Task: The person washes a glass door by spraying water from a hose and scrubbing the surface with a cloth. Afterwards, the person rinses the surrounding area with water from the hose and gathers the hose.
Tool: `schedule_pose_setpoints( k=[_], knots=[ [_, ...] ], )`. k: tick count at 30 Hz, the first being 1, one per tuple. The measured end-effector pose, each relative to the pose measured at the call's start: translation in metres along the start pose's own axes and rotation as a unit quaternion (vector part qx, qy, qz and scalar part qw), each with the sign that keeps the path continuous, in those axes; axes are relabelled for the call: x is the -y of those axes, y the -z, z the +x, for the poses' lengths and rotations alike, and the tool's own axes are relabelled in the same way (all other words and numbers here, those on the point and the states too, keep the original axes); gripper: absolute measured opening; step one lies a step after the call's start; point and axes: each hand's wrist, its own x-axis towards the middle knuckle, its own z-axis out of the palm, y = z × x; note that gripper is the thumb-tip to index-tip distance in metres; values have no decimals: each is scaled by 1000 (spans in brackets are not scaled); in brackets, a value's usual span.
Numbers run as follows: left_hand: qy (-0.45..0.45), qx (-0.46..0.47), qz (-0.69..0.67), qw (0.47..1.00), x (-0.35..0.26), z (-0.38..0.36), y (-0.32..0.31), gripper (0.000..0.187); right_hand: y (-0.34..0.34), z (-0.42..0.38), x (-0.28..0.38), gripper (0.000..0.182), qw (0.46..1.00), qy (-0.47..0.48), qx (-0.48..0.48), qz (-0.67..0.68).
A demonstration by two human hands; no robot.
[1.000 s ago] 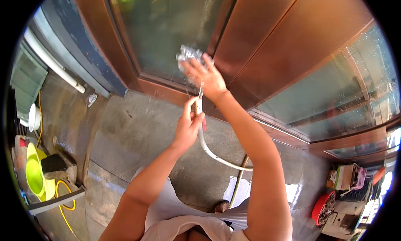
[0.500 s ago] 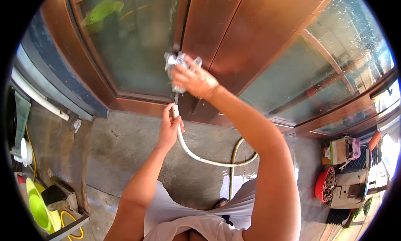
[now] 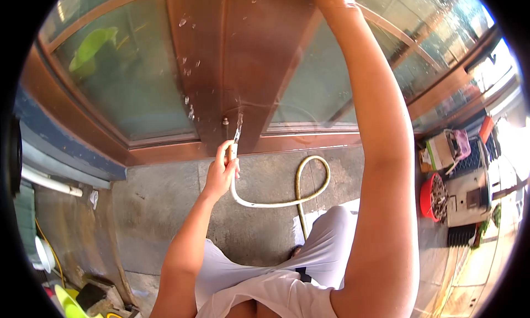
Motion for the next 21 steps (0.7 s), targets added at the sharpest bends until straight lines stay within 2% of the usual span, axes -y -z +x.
schedule_pose_setpoints(
  k=[3,4,5,6,7,8,9,10,12,14,16,17,18,21],
  knots=[
    [16,37,16,999,4,0,-15,47,12,-57,-36,49,999,-35,29,28],
    [20,46,18,999,7,0,-20,47,23,-91,-35,52,997,-46,62,16],
    [22,57,20,998,10,1,-26,47,25,-137,-40,63,994,-83,51,43],
    [28,64,25,997,10,1,-29,47,43,-172,-35,61,984,-95,138,57],
    [26,69,28,997,8,1,-34,48,52,-220,-28,58,979,-70,180,66],
    [24,73,31,997,7,0,-38,48,69,-269,-17,55,954,-42,297,17],
    [16,78,38,996,8,0,-40,49,89,-312,3,51,934,-18,353,59],
    [2,83,37,996,6,0,-43,50,109,-334,20,54,910,10,404,98],
    [-1,85,38,996,6,-2,-50,50,125,-409,30,60,881,90,457,87],
    [-28,92,46,994,5,-2,-54,50,141,-403,31,63,853,73,508,93],
    [-41,108,56,992,6,-3,-59,49,132,-377,18,58,857,107,496,88],
    [-42,118,62,990,7,-4,-61,49,125,-368,10,54,884,51,455,96],
    [-44,124,66,989,6,-5,-64,49,115,-357,0,50,926,-18,364,99],
    [-29,163,67,984,11,-2,-70,49,95,-295,-45,59,952,-217,216,24]
  ],
)
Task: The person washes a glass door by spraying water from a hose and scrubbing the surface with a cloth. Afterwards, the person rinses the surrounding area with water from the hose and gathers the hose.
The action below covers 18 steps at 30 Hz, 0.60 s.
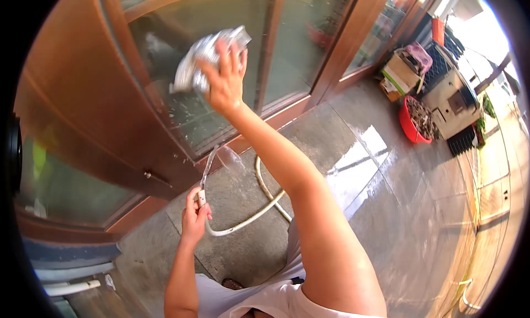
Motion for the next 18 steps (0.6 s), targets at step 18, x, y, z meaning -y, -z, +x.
schedule_pose_setpoints(
  k=[18],
  knots=[
    [78,9,-28,997,-227,82,-61,46,-1,10,-33,19,218,-827,-112,506]
  ],
)
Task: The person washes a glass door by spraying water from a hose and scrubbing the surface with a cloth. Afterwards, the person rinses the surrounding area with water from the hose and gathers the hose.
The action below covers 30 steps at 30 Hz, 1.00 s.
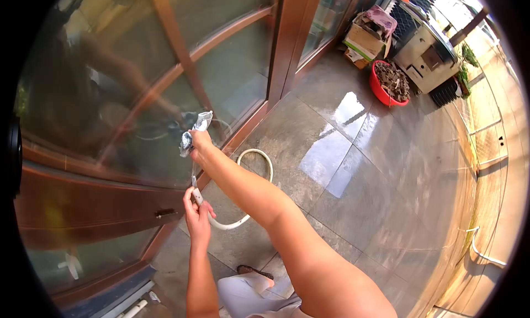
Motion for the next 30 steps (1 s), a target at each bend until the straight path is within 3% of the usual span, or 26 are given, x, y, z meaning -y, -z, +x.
schedule_pose_setpoints(
  k=[2,5,6,9,15,17,19,23,26,30],
  knots=[
    [-16,-2,-10,1000,-52,8,-11,46,-40,-19,30,27,995,85,-10,-52],
    [-56,-4,2,998,-123,12,-20,47,-102,-70,80,73,973,172,-48,-148],
    [-48,-17,3,999,-148,14,-23,47,-128,-98,101,91,972,151,-68,-167],
    [-58,-30,4,998,-232,17,-32,46,-207,-187,160,93,924,221,-120,-288],
    [-133,-41,27,990,-383,19,-39,46,-312,-270,243,96,797,498,2,-341],
    [-175,-55,44,982,-417,22,-43,45,-338,-293,262,85,771,538,38,-339],
    [-178,-62,62,980,-435,23,-43,46,-349,-305,270,80,708,609,99,-345],
    [-148,-76,32,986,-449,32,-39,49,-332,-319,251,80,581,613,37,-534],
    [-122,-43,12,992,-462,34,-36,48,-316,-302,244,86,534,633,22,-560],
    [-145,-20,29,989,-484,55,-41,48,-353,-288,283,92,519,724,-8,-454]
  ],
)
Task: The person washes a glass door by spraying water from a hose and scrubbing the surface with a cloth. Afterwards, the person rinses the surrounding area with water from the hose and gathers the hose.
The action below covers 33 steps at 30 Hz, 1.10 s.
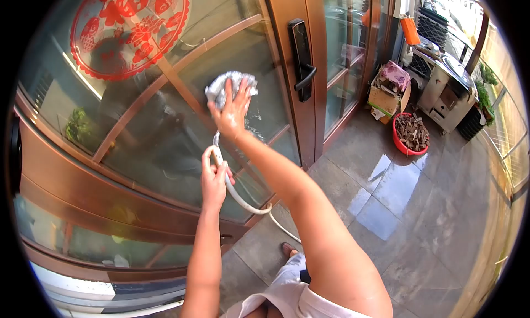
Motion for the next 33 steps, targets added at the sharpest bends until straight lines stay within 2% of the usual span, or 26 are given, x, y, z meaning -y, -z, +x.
schedule_pose_setpoints(
  k=[1,2,5,7,10,13,15,17,19,23,26,29,32,33],
  knots=[
    [-7,0,-6,1000,-4,9,-1,48,2,29,2,92,1000,-4,-15,1],
    [-25,-2,-16,1000,-6,19,-1,47,2,60,-2,93,998,39,-52,-5],
    [-33,-8,-19,999,-14,43,2,47,26,140,8,90,994,75,-75,8],
    [-21,-16,-13,1000,-16,54,4,46,33,153,7,86,998,26,-59,19],
    [2,-24,-1,1000,-17,61,8,47,33,110,-34,84,996,79,-34,-8],
    [15,-30,-11,999,-4,65,11,47,13,13,-77,85,1000,7,-1,-19],
    [18,-37,-25,999,1,61,15,47,7,-31,-68,91,999,-4,25,-35],
    [20,-43,-33,998,1,53,24,47,1,-34,-35,89,999,0,22,-29],
    [33,-46,-30,998,3,43,33,46,2,5,4,81,995,95,2,-33],
    [37,-61,-50,996,14,31,47,47,22,136,118,65,955,293,-34,-24],
    [8,-104,-35,994,-8,27,51,45,23,182,182,62,933,356,-54,2],
    [-14,-144,-26,989,-26,23,53,43,14,170,190,60,896,444,-10,15],
    [-9,-171,-13,985,-31,14,48,43,21,123,155,61,849,522,80,-8],
    [10,-191,-14,981,-34,9,43,44,18,105,133,56,830,552,71,-32]
  ],
)
